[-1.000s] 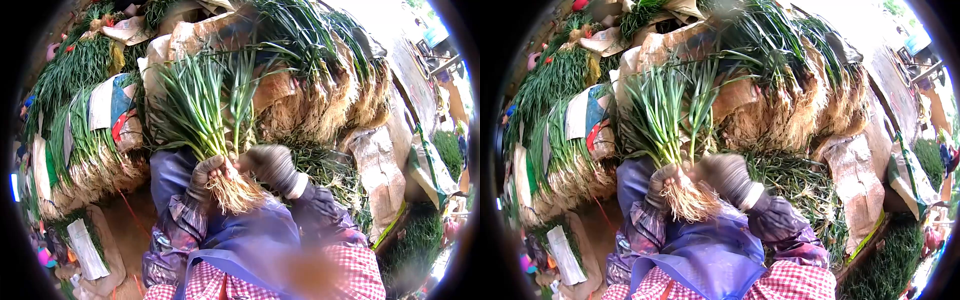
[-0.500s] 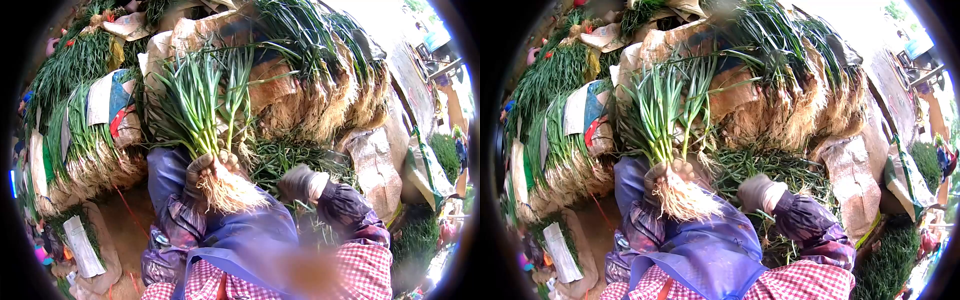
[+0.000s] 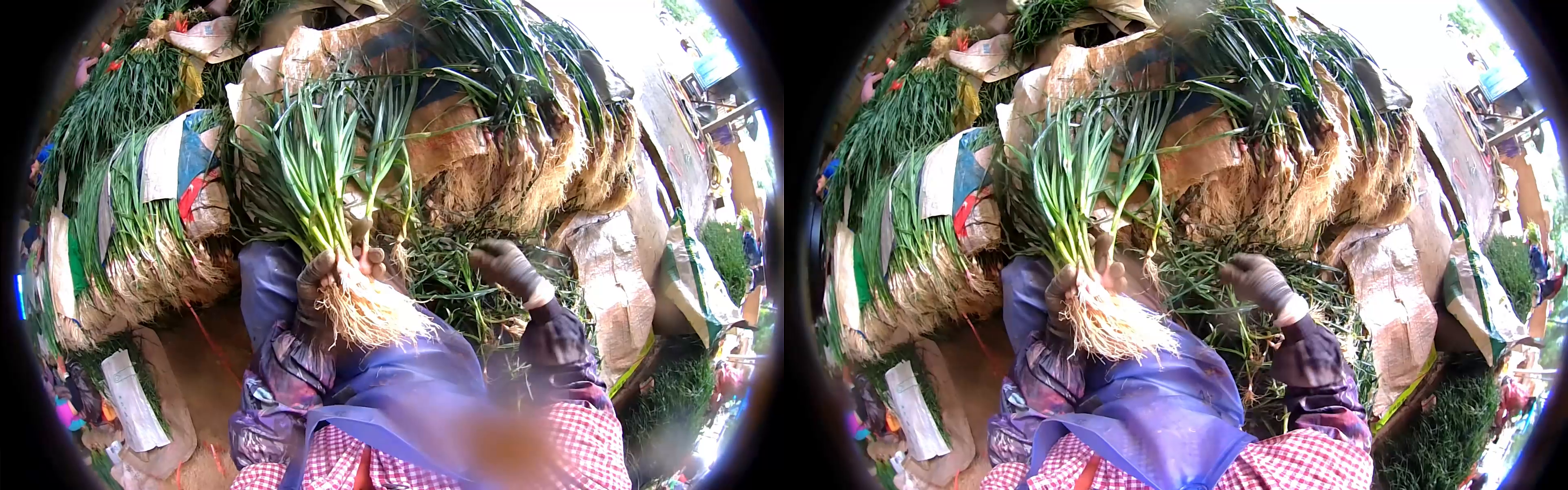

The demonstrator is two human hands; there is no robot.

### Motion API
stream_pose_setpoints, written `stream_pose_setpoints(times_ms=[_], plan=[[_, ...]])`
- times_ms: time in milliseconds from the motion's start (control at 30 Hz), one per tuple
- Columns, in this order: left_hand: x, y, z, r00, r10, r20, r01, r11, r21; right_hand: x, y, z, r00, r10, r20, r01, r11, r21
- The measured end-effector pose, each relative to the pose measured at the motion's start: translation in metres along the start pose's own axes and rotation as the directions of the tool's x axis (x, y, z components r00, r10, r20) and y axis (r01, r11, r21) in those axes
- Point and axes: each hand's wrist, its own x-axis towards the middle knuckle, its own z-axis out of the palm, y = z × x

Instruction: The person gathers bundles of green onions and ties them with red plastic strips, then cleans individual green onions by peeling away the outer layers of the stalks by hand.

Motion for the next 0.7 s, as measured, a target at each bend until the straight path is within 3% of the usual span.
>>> stream_pose_setpoints(times_ms=[33, 67, 100, 133, 200, 233, 267, 300, 333, 367, 400, 433, 467, 500, 533, 633, 700], plan=[[0.0, 0.0, -0.001, 1.0, -0.023, 0.017, 0.023, 1.0, -0.005, 0.004, 0.01, -0.002, 0.997, -0.069, -0.026, 0.042, 0.816, -0.576], [-0.001, 0.001, -0.002, 0.998, -0.046, 0.034, 0.047, 0.999, -0.009, 0.004, 0.004, 0.003, 0.991, -0.134, -0.009, 0.037, 0.336, -0.941], [-0.003, 0.004, -0.013, 0.999, -0.052, 0.006, 0.052, 0.999, 0.013, -0.001, -0.02, 0.016, 0.956, -0.244, -0.164, -0.024, 0.492, -0.87], [-0.005, 0.005, -0.02, 0.998, -0.051, -0.023, 0.052, 0.998, 0.036, 0.003, -0.031, 0.023, 0.918, -0.334, -0.213, 0.109, 0.73, -0.675], [-0.003, 0.005, -0.013, 0.997, -0.072, 0.002, 0.072, 0.997, 0.023, 0.027, -0.062, 0.041, 0.949, -0.226, -0.219, 0.095, 0.869, -0.485], [-0.001, 0.005, -0.01, 0.997, -0.078, 0.015, 0.078, 0.997, 0.028, 0.049, -0.057, 0.051, 0.923, -0.298, -0.242, 0.142, 0.85, -0.507], [0.0, 0.005, -0.008, 0.996, -0.084, 0.027, 0.083, 0.996, 0.032, 0.067, -0.058, 0.059, 0.948, -0.217, -0.232, 0.091, 0.885, -0.456], [-0.002, 0.005, -0.011, 0.995, -0.017, -0.102, 0.028, 0.993, 0.112, 0.081, -0.053, 0.062, 0.943, -0.24, -0.231, 0.132, 0.906, -0.403], [-0.002, 0.007, -0.019, 0.997, -0.024, -0.073, 0.035, 0.988, 0.148, 0.092, -0.049, 0.066, 0.936, -0.266, -0.23, 0.176, 0.921, -0.348], [-0.002, 0.011, -0.018, 0.998, -0.06, 0.011, 0.059, 0.996, 0.061, 0.088, -0.052, 0.071, 0.87, -0.393, -0.296, 0.338, 0.915, -0.221], [-0.004, 0.013, -0.031, 0.997, -0.069, -0.02, 0.071, 0.993, 0.091, 0.08, -0.059, 0.073, 0.872, -0.396, -0.287, 0.427, 0.903, 0.052], [-0.006, 0.016, -0.045, 0.996, -0.079, -0.05, 0.084, 0.989, 0.119, 0.066, -0.064, 0.074, 0.861, -0.401, -0.314, 0.463, 0.873, 0.153], [-0.004, 0.01, -0.018, 0.988, -0.07, -0.138, 0.09, 0.986, 0.144, 0.048, -0.077, 0.072, 0.844, -0.405, -0.353, 0.501, 0.83, 0.244], [-0.002, 0.008, -0.025, 0.991, -0.074, -0.115, 0.089, 0.988, 0.129, 0.035, -0.083, 0.07, 0.875, -0.352, -0.333, 0.438, 0.868, 0.232], [-0.001, 0.009, -0.035, 0.993, -0.082, -0.09, 0.092, 0.989, 0.117, 0.034, -0.079, 0.075, 0.835, -0.423, -0.352, 0.508, 0.838, 0.2], [-0.004, 0.014, -0.043, 0.997, -0.052, -0.06, 0.067, 0.958, 0.279, 0.025, -0.077, 0.095, 0.767, -0.608, -0.204, 0.557, 0.789, -0.259], [-0.003, 0.017, -0.044, 0.99, -0.101, -0.095, 0.124, 0.953, 0.276, 0.03, -0.076, 0.096, 0.753, -0.65, -0.1, 0.58, 0.728, -0.366]])
